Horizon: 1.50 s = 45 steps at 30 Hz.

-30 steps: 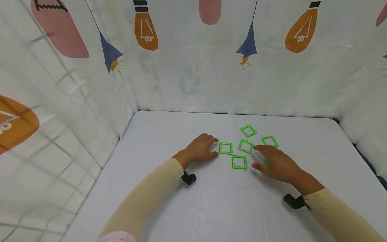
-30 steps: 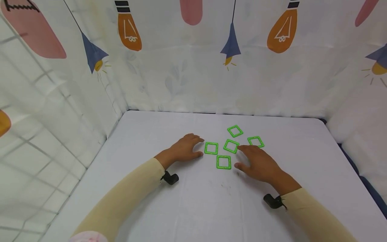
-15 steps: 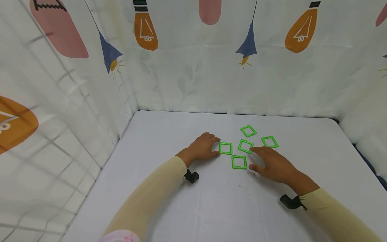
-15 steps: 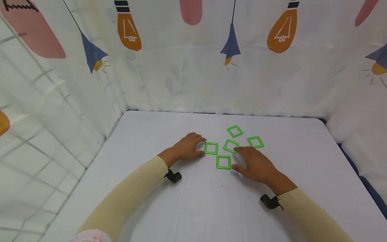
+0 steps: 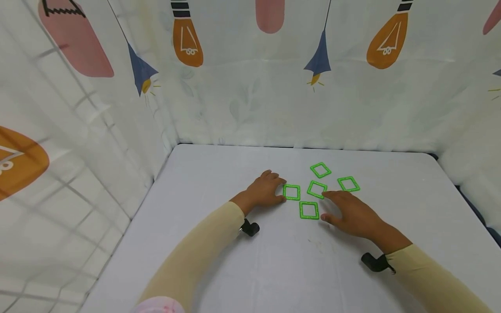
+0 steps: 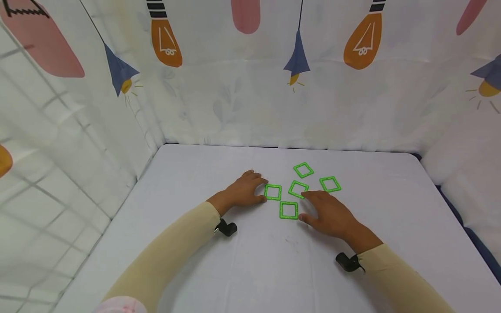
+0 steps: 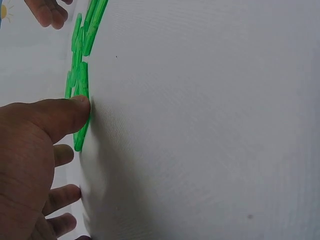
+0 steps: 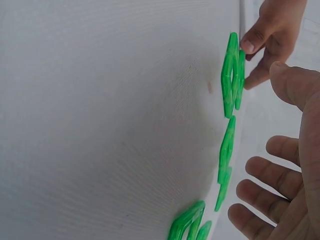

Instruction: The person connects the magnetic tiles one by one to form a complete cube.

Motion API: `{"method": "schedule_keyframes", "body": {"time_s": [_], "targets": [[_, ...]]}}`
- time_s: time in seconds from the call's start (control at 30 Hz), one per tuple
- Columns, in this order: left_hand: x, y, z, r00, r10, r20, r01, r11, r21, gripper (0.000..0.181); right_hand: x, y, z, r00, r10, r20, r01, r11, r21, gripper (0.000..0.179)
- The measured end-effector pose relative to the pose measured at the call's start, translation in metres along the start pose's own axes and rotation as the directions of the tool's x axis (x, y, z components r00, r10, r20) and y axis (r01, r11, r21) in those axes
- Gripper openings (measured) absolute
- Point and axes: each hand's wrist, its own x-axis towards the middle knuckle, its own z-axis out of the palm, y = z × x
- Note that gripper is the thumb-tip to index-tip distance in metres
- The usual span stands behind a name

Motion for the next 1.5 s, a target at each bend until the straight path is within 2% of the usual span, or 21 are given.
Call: {"method": "schedule_keyframes", "body": {"time_s": [0.33, 0.73, 1.5], "targets": [[0.001, 0.000, 0.001, 1.000, -0.001, -0.009, 0.001, 1.000, 0.003, 0.057, -0.001, 0.002, 0.001, 1.000, -0.012, -0.008, 0.012, 1.000, -0.008, 0.071], [-0.006, -0.003, 0.001, 1.000, -0.006, 0.014, 0.006, 1.000, 0.010, 0.056, -0.001, 0.002, 0.005, 1.000, -0.023, -0.007, 0.023, 1.000, -0.006, 0.070], [-0.035, -0.003, 0.004, 1.000, 0.007, 0.024, -0.007, 1.000, 0.010, 0.055, -0.001, 0.005, 0.012, 0.998, -0.055, -0.019, 0.056, 0.998, 0.021, 0.072]]}}
